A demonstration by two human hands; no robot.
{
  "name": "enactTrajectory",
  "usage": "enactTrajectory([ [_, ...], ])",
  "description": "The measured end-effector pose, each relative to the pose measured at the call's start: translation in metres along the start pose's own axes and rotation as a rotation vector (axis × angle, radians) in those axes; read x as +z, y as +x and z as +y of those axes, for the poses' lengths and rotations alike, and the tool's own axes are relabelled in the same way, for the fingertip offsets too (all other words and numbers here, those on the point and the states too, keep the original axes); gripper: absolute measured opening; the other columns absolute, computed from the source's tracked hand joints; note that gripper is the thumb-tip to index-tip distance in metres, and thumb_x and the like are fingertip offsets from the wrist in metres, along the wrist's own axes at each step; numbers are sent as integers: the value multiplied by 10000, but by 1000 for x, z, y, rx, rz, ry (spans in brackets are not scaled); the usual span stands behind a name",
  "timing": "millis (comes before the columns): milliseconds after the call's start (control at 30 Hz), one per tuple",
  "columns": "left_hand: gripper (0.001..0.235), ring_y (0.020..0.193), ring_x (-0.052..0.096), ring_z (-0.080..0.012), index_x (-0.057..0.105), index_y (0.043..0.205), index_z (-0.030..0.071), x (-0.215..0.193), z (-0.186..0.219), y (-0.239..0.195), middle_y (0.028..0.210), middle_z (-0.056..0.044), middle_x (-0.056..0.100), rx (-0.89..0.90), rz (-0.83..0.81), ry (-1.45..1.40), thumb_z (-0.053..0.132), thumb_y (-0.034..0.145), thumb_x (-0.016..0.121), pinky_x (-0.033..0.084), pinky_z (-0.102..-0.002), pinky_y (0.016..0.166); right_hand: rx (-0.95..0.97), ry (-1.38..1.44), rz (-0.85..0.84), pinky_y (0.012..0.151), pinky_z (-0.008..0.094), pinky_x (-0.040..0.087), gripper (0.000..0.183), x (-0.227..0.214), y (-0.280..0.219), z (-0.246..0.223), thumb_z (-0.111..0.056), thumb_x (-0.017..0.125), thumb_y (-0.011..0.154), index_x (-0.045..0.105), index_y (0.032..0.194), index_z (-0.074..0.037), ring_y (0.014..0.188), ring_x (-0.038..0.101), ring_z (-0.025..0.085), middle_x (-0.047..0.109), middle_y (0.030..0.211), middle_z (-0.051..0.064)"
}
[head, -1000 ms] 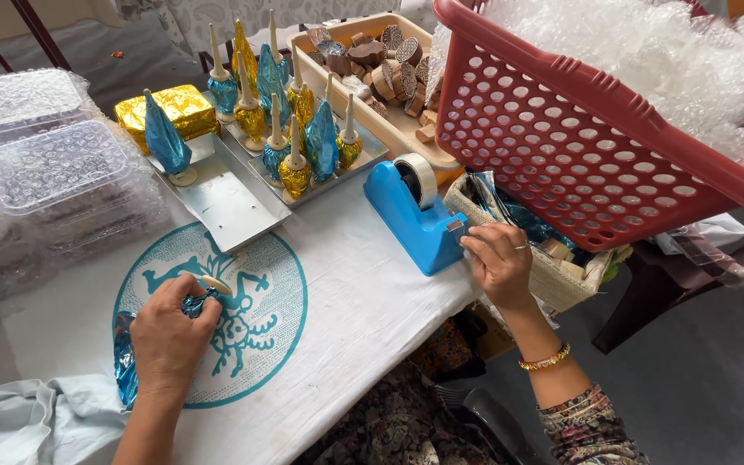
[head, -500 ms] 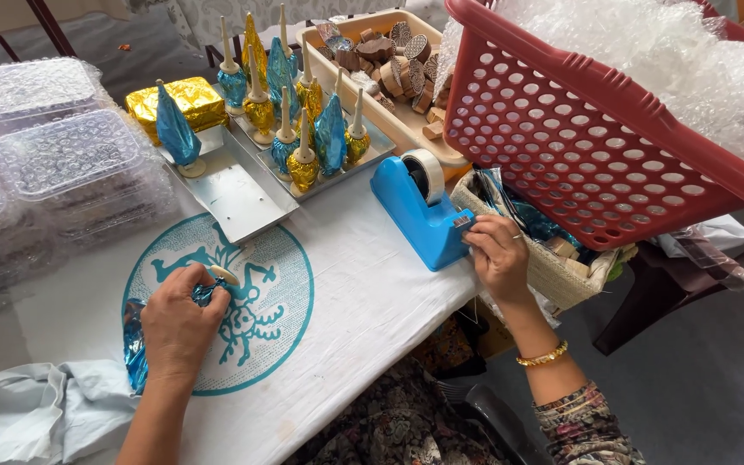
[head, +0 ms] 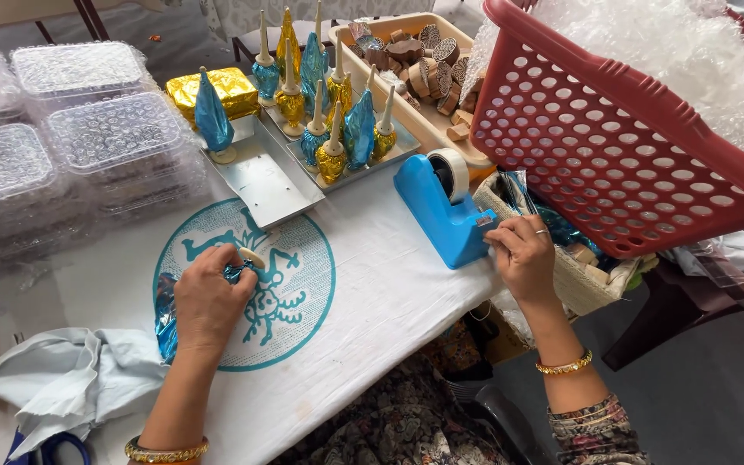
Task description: The person wraps a wooden ornament in blue foil, secures it with tape, and places it on a tray. They then wipe a wooden ornament with a cloth and wrap it in a holographic bag.
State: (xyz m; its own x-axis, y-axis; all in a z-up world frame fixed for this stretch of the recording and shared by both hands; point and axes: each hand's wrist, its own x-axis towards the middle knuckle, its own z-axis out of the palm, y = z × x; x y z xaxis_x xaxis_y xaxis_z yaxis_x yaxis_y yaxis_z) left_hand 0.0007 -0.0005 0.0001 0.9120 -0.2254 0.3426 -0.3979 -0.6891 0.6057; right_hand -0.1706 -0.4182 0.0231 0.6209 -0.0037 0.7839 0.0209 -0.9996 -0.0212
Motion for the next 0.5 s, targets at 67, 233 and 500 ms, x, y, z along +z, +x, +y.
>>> enactTrajectory([
  [67, 108, 701, 714, -195, 705, 823, 84, 0, 0, 0, 891, -48, 747, -5, -3, 3, 185, 839, 741, 604, -345, 680, 9, -6, -3, 845, 380, 526, 75, -1, 0, -3, -30, 806, 817, 773, 879, -58, 951, 615, 240, 686, 907, 33],
  [233, 91, 693, 712, -184, 710, 825, 88, 1, -1, 1, 906, -49, 753, 12, 15, -14, 172, 840, 742, 605, -335, 673, 58, -8, -22, 826, 376, 528, 69, -2, -3, -2, -27, 799, 827, 778, 885, -56, 925, 617, 231, 686, 895, 37],
  [500, 108, 695, 710, -213, 693, 818, 72, -2, 1, 0, 898, -66, 747, 23, 2, -12, 171, 840, 733, 599, -357, 688, 256, 13, -90, 729, 329, 535, 60, 0, -26, -1, -49, 813, 819, 757, 834, -62, 832, 653, 196, 674, 856, 38],
])
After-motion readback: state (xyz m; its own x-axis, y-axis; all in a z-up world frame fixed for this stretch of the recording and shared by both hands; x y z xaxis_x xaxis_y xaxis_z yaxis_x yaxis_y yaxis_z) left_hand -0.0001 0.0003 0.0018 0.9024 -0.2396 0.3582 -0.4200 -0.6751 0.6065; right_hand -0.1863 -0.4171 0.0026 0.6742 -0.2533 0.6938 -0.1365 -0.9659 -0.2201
